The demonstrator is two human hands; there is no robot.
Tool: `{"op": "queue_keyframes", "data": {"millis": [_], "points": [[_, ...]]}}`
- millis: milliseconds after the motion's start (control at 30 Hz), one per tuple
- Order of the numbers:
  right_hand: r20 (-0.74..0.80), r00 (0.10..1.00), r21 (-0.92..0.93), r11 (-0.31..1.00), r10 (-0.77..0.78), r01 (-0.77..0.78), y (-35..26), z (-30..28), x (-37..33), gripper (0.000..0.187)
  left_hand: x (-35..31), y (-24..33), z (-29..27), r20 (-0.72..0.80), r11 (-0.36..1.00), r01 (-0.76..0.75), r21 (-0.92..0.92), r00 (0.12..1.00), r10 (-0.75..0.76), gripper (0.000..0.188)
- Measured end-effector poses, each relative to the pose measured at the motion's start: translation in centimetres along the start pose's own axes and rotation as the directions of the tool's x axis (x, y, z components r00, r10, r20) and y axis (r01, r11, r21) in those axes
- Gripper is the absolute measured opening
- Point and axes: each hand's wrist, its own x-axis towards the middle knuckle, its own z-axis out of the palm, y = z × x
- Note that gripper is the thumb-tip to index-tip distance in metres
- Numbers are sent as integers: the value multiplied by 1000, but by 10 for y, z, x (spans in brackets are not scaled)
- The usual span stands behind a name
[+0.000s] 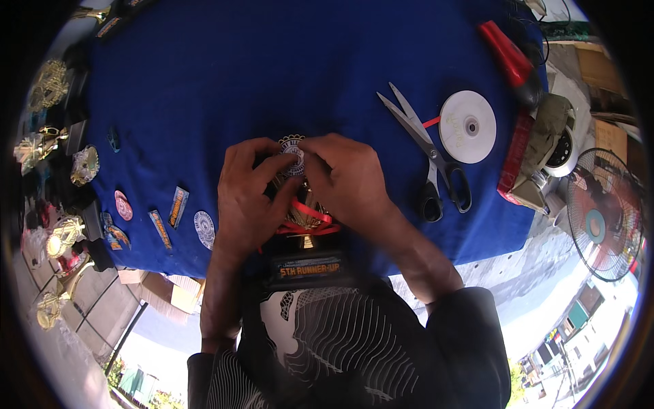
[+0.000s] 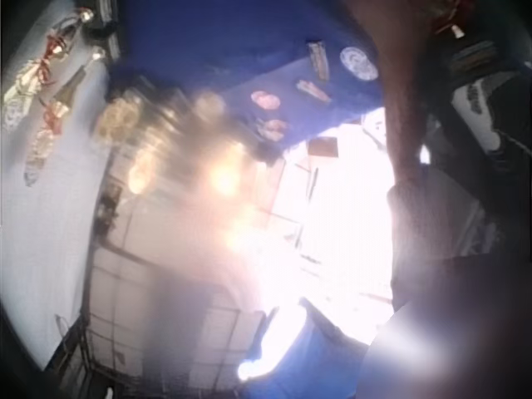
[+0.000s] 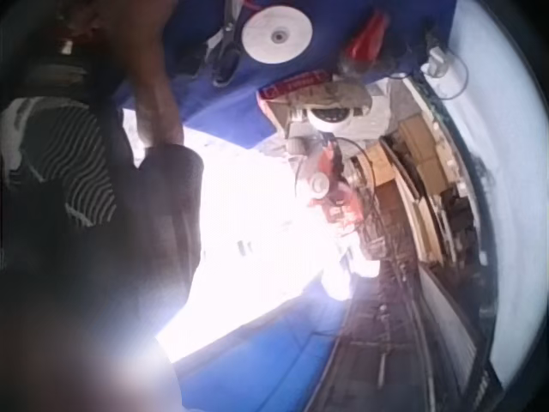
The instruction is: The person assembles trophies by attaching circular medallions to the top of trophy cups, then tying red ribbons around the stems and affixing rectangular labels to the bases. The person handles trophies, medallions, ribbons, scissors, and labels on a blue-covered table.
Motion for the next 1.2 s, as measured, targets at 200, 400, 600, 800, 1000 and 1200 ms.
{"op": "queue_keyframes", "data": {"millis": [200, 400, 600, 800, 1000, 1200], "points": [[-76, 988, 28, 991, -131, 134, 1, -5, -9, 22, 6, -10, -9, 47, 991, 42, -131, 998, -36, 25], [-87, 963, -75, 965, -257, 251, 5, 0, -10, 26, 17, -12, -13, 128, 978, 139, -158, 985, -119, 14], [-77, 973, -42, 976, -217, 214, 2, 0, -14, 31, 20, -3, -5, 40, 979, 181, -92, 983, -178, 11], [-5, 977, -75, 974, -215, 214, 2, 1, -12, 15, 15, -4, -2, 33, 985, 151, -85, 988, -148, 12], [84, 986, 334, 937, -142, 106, 13, -29, -7, 6, -12, -10, -12, 50, 995, -73, -65, 996, 76, 20], [-139, 975, -83, 983, -175, 164, 7, -22, 11, 14, -17, -12, 9, -34, 997, 22, -67, 999, -24, 25]]}}
